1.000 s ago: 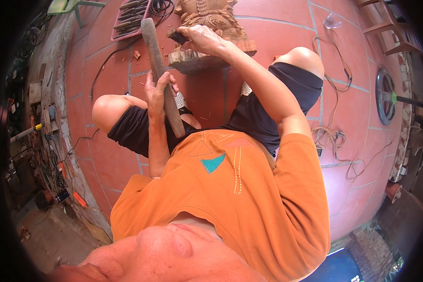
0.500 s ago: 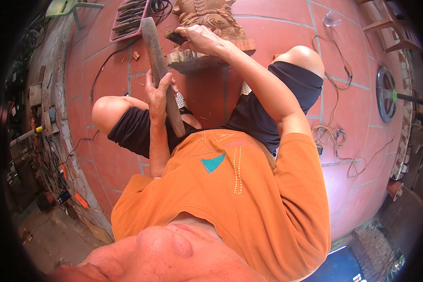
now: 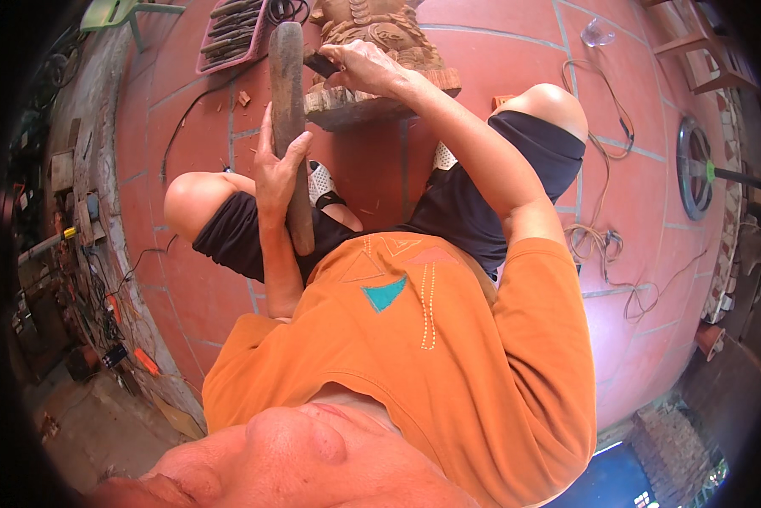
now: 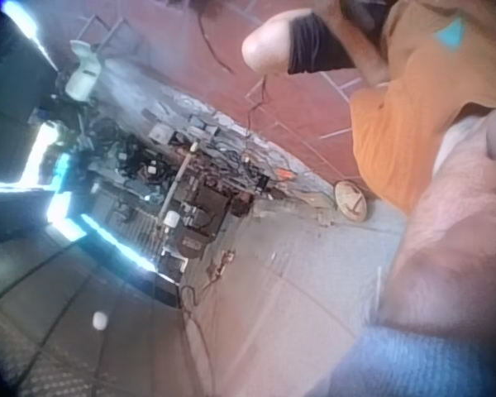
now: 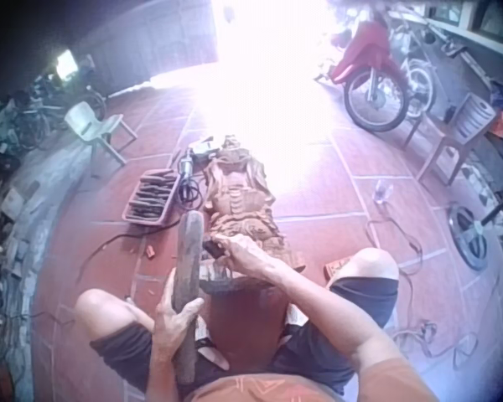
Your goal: The person carves a wooden sculpture using a chisel and mallet. They repeatedly strike the chisel to shape the wood, occasionally adjusting the tool and the piece.
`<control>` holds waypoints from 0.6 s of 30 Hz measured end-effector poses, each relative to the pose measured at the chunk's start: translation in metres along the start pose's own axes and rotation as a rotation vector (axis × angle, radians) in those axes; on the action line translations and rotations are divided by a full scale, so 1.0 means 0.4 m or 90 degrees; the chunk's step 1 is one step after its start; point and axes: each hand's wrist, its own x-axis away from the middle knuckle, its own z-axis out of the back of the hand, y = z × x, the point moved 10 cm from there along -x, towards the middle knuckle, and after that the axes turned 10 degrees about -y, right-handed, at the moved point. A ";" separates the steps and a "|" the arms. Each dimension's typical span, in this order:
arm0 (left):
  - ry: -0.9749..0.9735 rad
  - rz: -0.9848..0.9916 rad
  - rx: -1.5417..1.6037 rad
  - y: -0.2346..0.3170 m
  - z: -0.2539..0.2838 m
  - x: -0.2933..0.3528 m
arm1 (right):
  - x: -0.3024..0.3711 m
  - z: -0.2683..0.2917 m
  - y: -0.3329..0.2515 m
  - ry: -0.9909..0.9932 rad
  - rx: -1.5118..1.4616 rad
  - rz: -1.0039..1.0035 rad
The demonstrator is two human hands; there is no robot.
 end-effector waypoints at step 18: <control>0.058 -0.020 0.208 0.079 0.048 0.041 | -0.013 -0.034 -0.036 -0.028 0.048 0.064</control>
